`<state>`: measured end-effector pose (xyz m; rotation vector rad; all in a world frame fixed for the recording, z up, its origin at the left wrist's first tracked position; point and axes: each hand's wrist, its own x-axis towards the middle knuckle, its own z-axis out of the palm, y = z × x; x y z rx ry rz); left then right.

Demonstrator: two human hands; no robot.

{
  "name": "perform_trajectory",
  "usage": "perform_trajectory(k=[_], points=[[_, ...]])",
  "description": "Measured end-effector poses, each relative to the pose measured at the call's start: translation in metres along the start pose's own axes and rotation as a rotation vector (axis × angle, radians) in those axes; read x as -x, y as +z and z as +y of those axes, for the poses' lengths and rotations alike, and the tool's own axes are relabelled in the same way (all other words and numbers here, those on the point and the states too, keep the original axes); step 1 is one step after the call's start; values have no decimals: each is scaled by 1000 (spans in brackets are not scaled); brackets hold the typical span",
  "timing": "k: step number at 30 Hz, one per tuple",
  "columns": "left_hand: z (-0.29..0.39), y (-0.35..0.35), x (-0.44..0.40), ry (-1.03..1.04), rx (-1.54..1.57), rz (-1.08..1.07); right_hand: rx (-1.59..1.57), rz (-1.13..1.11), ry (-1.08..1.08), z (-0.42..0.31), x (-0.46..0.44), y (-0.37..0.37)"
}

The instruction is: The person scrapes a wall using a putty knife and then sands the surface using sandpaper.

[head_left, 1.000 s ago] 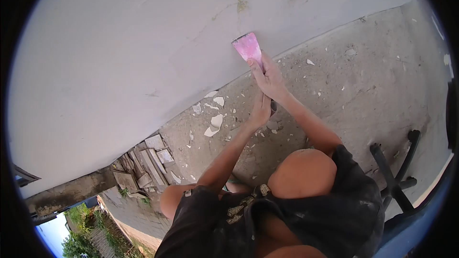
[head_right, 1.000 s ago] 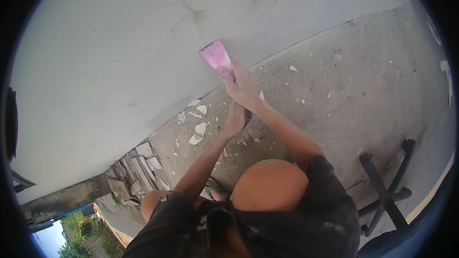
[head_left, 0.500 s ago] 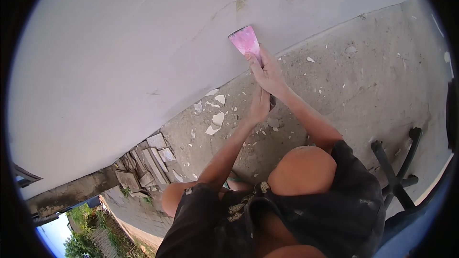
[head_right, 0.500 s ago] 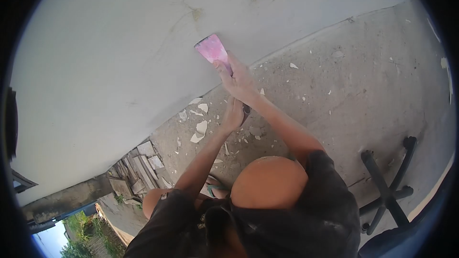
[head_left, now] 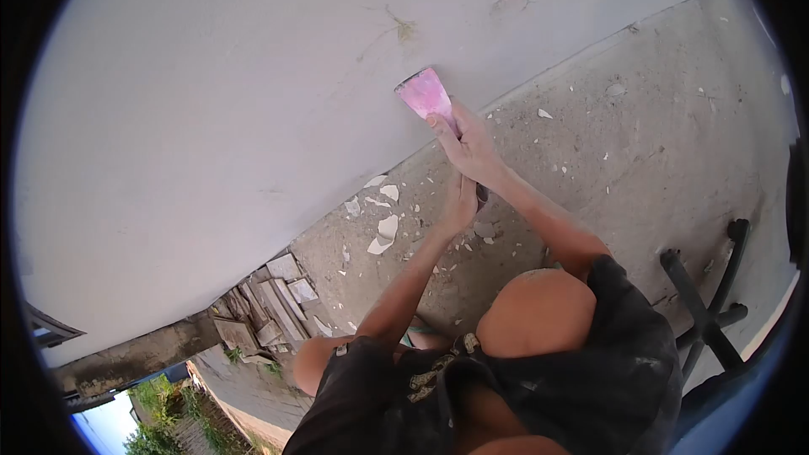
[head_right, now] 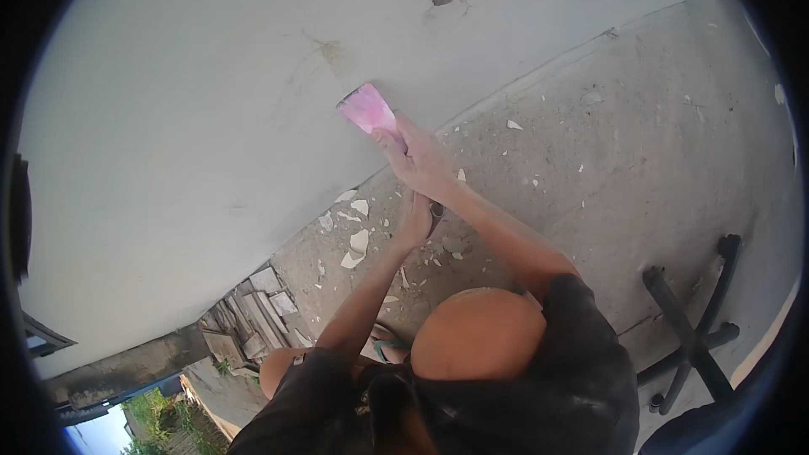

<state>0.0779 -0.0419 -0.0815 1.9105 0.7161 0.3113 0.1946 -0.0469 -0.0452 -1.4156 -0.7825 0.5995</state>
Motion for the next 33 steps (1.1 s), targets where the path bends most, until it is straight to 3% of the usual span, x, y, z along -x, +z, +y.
perform_trajectory(k=[2, 6, 9, 10, 12, 14, 16, 19, 21, 26, 28, 30, 33], points=[[-13, -3, 10, -51, -9, -87, -13, -35, 53, -1, 8, 0], [-24, -1, -3, 160, -72, 50, -30, 24, -47, -9, -4, 1], [-22, -9, 14, 99, -64, -43, 35, -10, -2, -1, 17, 5], [-7, -7, 11, -30, 54, -50, 80, 1, -30, 1, 6, 3], [-8, 7, 4, -68, 273, -10, 54, 18, -92, 0, 1, 0], [-10, -2, -3, 34, 158, -4, 29, 2, -59, 4, 3, 1], [-6, 0, 19, -58, 93, -45, 17, -63, 37, -7, 1, -2], [6, -5, -1, -207, 103, -101, 9, 66, -100, 8, 8, 4], [8, 4, 10, -248, 223, -80, 11, 25, -42, 8, 7, 1], [-20, 13, 11, 32, 140, -61, 2, -21, 5, 2, 14, -6], [-13, 9, 8, -32, 148, -77, 12, -1, -9, 10, 12, -3], [-4, 5, 9, -268, 234, -121, 12, 8, -29, 10, 8, 0], [-14, 9, 10, -124, 238, -96, 18, 20, -40, 5, 8, -3]])
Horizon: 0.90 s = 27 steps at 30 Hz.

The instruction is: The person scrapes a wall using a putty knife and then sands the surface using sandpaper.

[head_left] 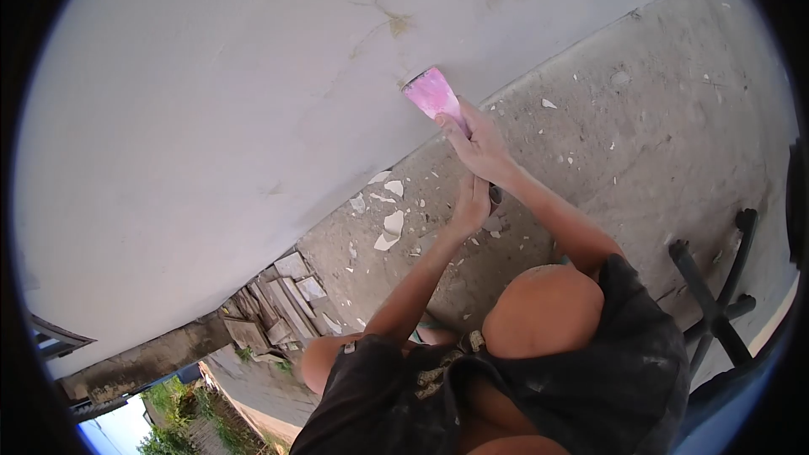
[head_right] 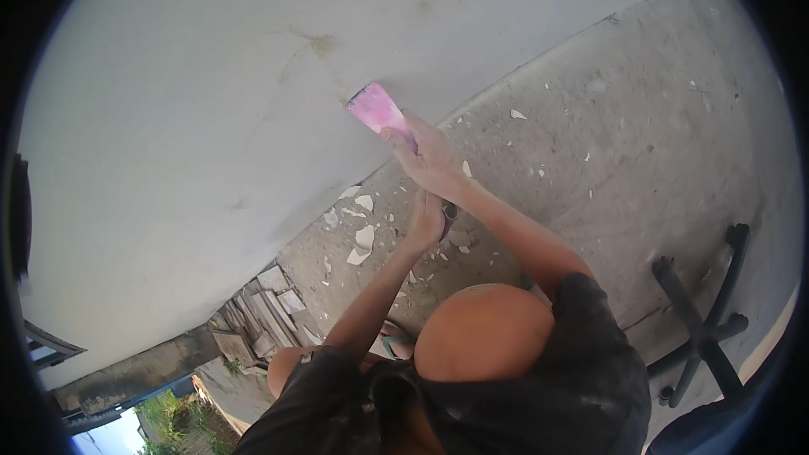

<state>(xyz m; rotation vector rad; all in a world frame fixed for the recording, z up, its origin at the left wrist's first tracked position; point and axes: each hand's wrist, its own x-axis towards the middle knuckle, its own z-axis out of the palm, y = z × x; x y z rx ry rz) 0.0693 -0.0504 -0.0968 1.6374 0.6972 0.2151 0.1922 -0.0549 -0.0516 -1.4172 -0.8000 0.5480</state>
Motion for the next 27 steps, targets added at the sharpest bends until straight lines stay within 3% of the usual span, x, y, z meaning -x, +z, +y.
perform_trajectory(k=[3, 13, 18, 23, 25, 27], points=[[-5, 6, 0, 183, -95, 86, 37, -28, 19, -2, 2, -5], [16, 1, -13, -27, 85, 31, 70, -37, 11, -6, -8, -8], [10, 4, -13, 257, -105, 60, 77, -77, 77, -18, -2, -13], [23, -5, -17, -225, 19, -148, 31, -58, 65, -14, -11, -11], [12, -8, -13, -208, 7, -137, 35, -72, 82, -5, -5, -9], [-9, 0, -13, 85, -61, -26, 60, -54, 53, -1, -6, -6]])
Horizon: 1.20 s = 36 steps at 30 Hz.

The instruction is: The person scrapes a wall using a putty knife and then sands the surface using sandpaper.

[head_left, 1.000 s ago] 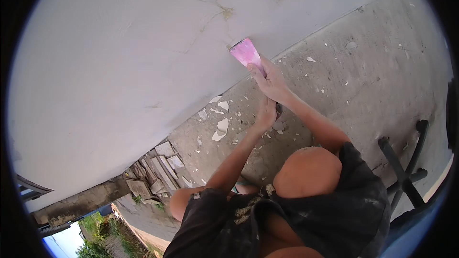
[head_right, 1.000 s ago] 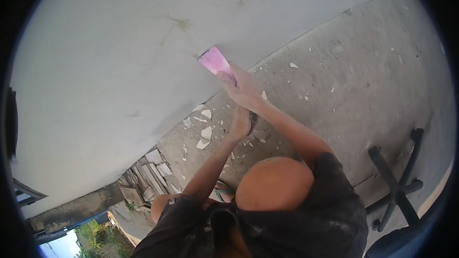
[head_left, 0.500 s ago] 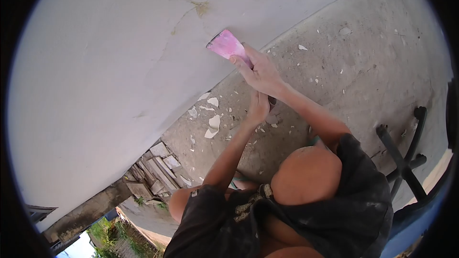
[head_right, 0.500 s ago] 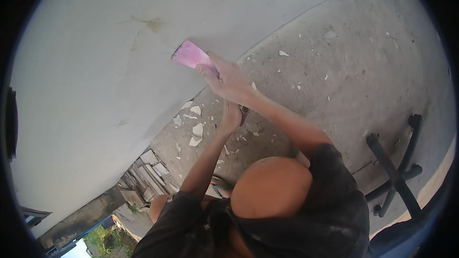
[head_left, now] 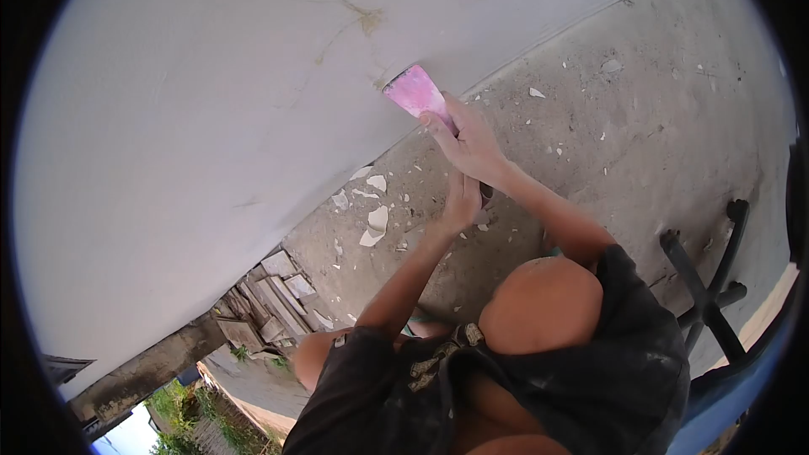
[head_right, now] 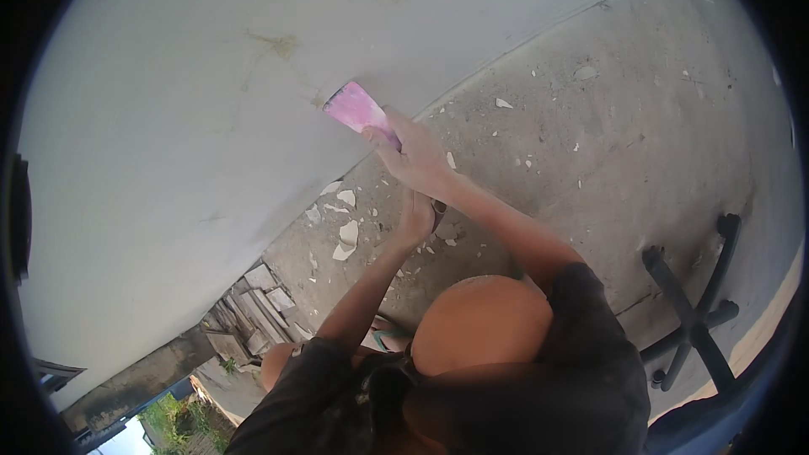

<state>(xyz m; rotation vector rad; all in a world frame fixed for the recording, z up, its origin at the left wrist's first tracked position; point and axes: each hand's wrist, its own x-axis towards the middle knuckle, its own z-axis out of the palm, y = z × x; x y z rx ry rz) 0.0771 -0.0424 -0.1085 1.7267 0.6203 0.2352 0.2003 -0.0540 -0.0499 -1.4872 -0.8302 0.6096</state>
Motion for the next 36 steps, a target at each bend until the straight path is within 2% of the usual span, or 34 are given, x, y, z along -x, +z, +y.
perform_trajectory(k=[3, 5, 6, 8, 10, 12, 13, 17, 21, 24, 27, 32, 34, 36], points=[[10, 7, 10, -13, 132, 47, 27, 39, -31, -2, 8, 1], [-6, -1, 1, 458, -462, 227, 25, -2, -18, -24, -4, -5], [11, -19, -2, 79, -250, 101, -27, 5, -44, -31, -11, -2], [1, -16, -8, 177, -167, 222, -57, 24, -49, -41, -16, 3], [21, -19, -4, -56, 45, -47, -20, 57, -72, -30, -6, 0], [13, 9, -1, 65, 89, 87, 5, 75, -35, -6, 4, -3], [2, 3, 5, -175, 256, -17, 74, 67, -11, 2, 6, 1], [0, 19, 8, -148, 202, -69, 97, 4, 76, -11, 13, -22], [-19, 17, 8, -160, 82, -58, 35, 57, 14, -4, 17, -13], [22, 18, 4, -256, 283, 14, 25, 22, 21, -11, 8, -19], [17, 16, 4, -142, 221, -27, 76, -15, 57, -4, 12, -16], [-59, 18, 6, -113, 226, -31, 30, 3, 29, 5, 12, -10], [-54, 11, 5, -105, 179, -22, 56, 24, 10, 18, 10, -1], [-11, 6, 8, -175, 84, -26, 82, 8, 67, 13, 13, 0]])
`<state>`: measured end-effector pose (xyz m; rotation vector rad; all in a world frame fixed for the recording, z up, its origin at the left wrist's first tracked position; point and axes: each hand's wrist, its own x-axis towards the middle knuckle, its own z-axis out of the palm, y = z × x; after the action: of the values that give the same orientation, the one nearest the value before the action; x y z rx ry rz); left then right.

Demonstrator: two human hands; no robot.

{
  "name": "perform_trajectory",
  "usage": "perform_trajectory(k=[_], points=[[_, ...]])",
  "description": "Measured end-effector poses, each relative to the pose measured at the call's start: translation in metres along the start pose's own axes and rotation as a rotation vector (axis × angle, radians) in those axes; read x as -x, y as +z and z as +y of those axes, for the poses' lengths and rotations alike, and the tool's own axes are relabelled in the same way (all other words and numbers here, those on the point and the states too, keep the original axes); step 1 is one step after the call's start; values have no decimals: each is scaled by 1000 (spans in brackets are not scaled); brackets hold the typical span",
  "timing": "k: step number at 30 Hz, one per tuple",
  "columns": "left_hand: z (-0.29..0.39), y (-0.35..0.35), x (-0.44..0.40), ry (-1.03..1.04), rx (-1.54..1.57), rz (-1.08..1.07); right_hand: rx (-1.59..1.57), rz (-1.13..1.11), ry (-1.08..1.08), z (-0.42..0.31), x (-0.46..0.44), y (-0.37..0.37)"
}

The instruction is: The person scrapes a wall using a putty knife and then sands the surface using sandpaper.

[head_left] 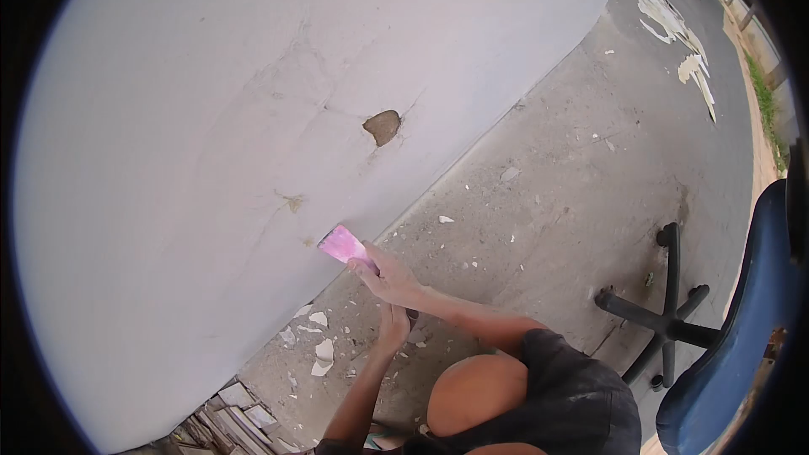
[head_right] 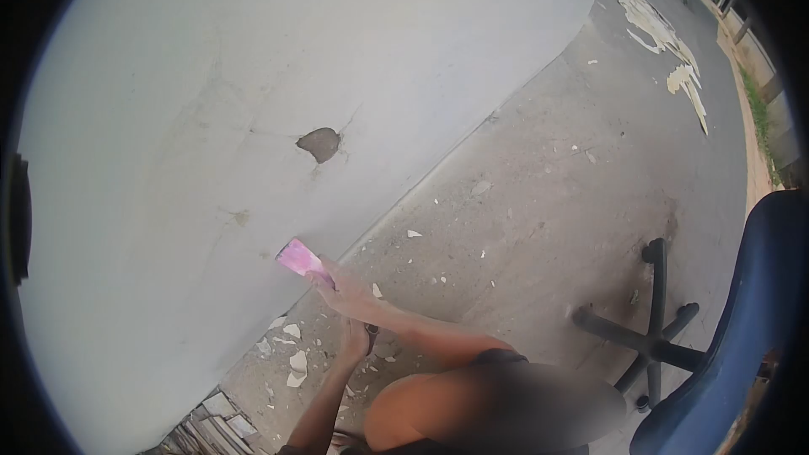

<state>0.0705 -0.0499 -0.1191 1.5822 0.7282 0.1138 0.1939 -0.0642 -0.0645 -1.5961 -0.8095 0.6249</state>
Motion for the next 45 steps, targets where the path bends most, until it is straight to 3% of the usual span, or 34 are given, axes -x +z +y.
perform_trajectory(k=[2, 5, 9, 12, 18, 24, 30, 32, 34, 36, 39, 40, 45], points=[[2, 8, 5, 174, 3, 90, -22, -22, 34, -8, 1, -8], [13, 9, 6, 31, 61, 70, -53, -33, 31, -15, -4, -10], [9, 8, -2, -8, 115, 21, -36, 18, -93, -5, -5, -6], [29, 13, 1, 182, 86, 113, -35, -9, -48, -11, -9, -10], [8, 8, -7, -145, 192, -41, -75, -35, -59, -2, -7, -9], [18, 7, 2, 85, 76, 60, -156, -47, -8, -6, -5, -7], [18, 0, -1, 40, 94, 17, -155, 9, -91, -15, -11, 1], [43, -13, -8, 386, -146, 120, -159, 22, -130, -33, -20, -1], [47, -12, 6, 334, -162, 93, -149, -59, -122, -50, -28, -6], [47, -19, 1, -3, 9, -44, -155, -42, -49, -43, -14, -4], [37, 11, -4, 265, 143, 208, -99, 46, -146, -28, -15, -7], [35, -1, 3, 110, 113, 57, -83, 37, -122, -29, -16, -8], [31, -7, 5, -80, 48, -51, -74, 29, -59, -33, -10, -6]])
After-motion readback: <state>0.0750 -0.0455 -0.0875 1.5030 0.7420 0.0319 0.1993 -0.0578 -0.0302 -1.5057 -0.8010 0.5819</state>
